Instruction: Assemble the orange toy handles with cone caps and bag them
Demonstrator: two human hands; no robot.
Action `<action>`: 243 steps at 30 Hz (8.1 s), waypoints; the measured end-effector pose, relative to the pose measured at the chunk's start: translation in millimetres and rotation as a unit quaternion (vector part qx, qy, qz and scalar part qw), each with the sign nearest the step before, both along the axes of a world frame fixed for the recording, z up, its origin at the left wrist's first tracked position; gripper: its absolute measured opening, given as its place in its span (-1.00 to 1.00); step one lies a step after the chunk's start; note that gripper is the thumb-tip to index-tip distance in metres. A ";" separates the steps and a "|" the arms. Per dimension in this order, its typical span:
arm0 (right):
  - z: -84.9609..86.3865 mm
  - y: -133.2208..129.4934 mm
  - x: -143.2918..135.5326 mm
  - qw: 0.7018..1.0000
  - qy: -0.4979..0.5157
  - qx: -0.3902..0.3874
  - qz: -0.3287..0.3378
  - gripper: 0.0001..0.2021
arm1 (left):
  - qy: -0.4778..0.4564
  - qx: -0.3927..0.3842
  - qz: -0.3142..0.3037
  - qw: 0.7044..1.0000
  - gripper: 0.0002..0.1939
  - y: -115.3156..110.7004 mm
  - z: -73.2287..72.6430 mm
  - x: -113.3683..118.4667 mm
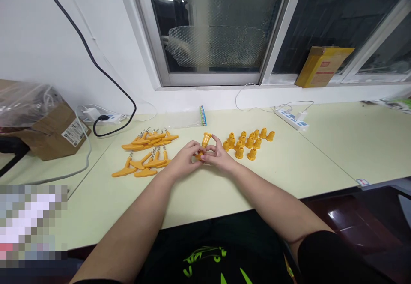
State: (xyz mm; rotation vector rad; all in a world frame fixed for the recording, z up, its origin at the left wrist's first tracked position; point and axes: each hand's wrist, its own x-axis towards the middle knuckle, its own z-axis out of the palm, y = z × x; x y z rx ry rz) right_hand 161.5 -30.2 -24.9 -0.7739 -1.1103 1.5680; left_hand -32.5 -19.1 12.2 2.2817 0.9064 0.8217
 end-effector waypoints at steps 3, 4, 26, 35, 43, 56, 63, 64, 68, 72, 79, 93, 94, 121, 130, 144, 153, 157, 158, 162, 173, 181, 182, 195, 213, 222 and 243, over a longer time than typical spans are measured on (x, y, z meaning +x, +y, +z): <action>6.4 1.7 3.7 0.999 0.012 -0.017 -0.027 0.03 | -0.015 0.049 0.005 0.999 -0.85 4.0 1.9 -4.1; 9.2 2.1 5.4 0.999 0.007 -0.027 -0.031 -0.06 | -0.023 0.063 0.011 0.998 -0.85 5.3 3.4 -6.9; 12.0 -0.1 26.2 0.932 -0.271 0.232 -0.060 -0.78 | -0.260 -0.327 0.157 0.895 -0.45 8.8 13.1 -14.6; 12.7 -0.9 27.1 0.925 -0.292 0.225 -0.093 -0.78 | -0.348 -0.382 0.120 0.848 -0.65 11.0 15.1 -16.8; 8.9 4.3 30.4 0.949 -0.242 0.188 -0.078 -0.73 | -0.229 -0.354 0.100 0.901 -0.54 6.5 16.3 -19.1; 18.8 -2.8 28.1 0.865 -0.310 0.380 -0.105 -0.89 | -0.239 -0.383 0.187 0.872 -0.64 12.9 12.7 -19.5; 14.8 4.7 33.0 0.884 -0.301 0.311 -0.174 -0.90 | -0.259 -0.464 0.099 0.842 -0.61 10.8 16.8 -26.9; 14.5 5.5 33.4 0.887 -0.300 0.304 -0.176 -0.90 | -0.251 -0.468 0.085 0.843 -0.61 10.1 16.1 -27.4; 14.8 5.4 33.5 0.890 -0.300 0.301 -0.166 -0.91 | -0.187 -0.434 0.057 0.880 -0.69 9.7 11.7 -27.2; 16.4 2.6 31.9 0.884 -0.298 0.326 -0.155 -0.90 | -0.167 -0.383 0.088 0.904 -0.58 11.8 9.9 -25.4; 16.7 0.1 29.7 0.884 -0.307 0.329 -0.128 -0.91 | -0.256 -0.377 0.114 0.883 -0.40 9.3 11.8 -21.9; 21.3 2.0 30.8 0.887 -0.293 0.290 -0.205 -0.94 | -0.250 -0.321 0.183 0.895 -0.61 14.5 21.8 -36.4; 21.5 1.8 30.7 0.888 -0.294 0.291 -0.203 -0.94 | -0.232 -0.284 0.216 0.905 -0.61 16.6 19.9 -38.5; 26.2 -1.2 37.9 0.888 -0.316 0.254 -0.217 -0.75 | 0.206 -0.007 0.147 0.967 -0.66 21.8 1.0 -51.2; 27.2 0.1 46.4 0.819 -0.477 0.284 -0.144 -0.78 | 0.247 -0.035 0.147 0.957 -0.68 23.1 -1.6 -48.7; 19.2 7.8 55.1 0.746 -0.617 0.168 -0.187 -0.73 | 0.235 -0.009 0.175 0.956 -0.69 29.1 -10.1 -58.3; 18.4 9.1 62.0 0.745 -0.621 0.123 -0.210 -0.65 | 0.189 -0.018 0.227 0.955 -0.64 26.2 2.5 -62.0; 22.5 7.3 61.3 0.749 -0.603 0.147 -0.231 -0.62 | 0.152 0.010 0.344 0.927 -0.69 33.6 6.6 -74.1; 23.1 7.6 61.6 0.752 -0.593 0.158 -0.241 -0.64 | 0.143 0.023 0.367 0.919 -0.70 35.7 6.4 -77.5; 21.7 11.7 64.9 0.770 -0.543 0.209 -0.263 -0.75 | 0.127 0.076 0.417 0.897 -0.68 41.0 3.5 -86.2; 15.3 11.7 59.3 0.748 -0.605 0.169 -0.214 -0.61 | 0.157 0.055 0.417 0.894 -0.65 42.4 -1.7 -75.3; 21.9 12.7 50.2 0.712 -0.664 0.149 -0.172 -0.68 | 0.182 0.035 0.399 0.898 -0.65 43.6 -3.1 -69.3; 22.0 13.3 49.6 0.707 -0.669 0.151 -0.170 -0.70 | 0.179 0.039 0.400 0.898 -0.66 43.1 -3.1 -68.4; 37.5 5.1 57.5 0.742 -0.472 0.380 -0.286 -0.64 | 0.167 0.054 0.406 0.897 -0.71 41.0 -1.7 -69.2; 93.7 73.9 80.0 0.641 -0.738 0.210 0.023 -0.71 | 0.255 -0.014 0.419 0.871 -0.48 54.2 -0.2 -62.1; 86.0 74.7 89.4 0.568 -0.783 0.254 0.016 -0.77 | 0.266 -0.031 0.448 0.853 -0.47 60.5 -3.4 -66.2; 49.8 9.5 69.6 0.770 -0.620 0.132 -0.075 -0.79 | 0.227 -0.004 0.464 0.856 -0.46 61.2 -2.2 -71.9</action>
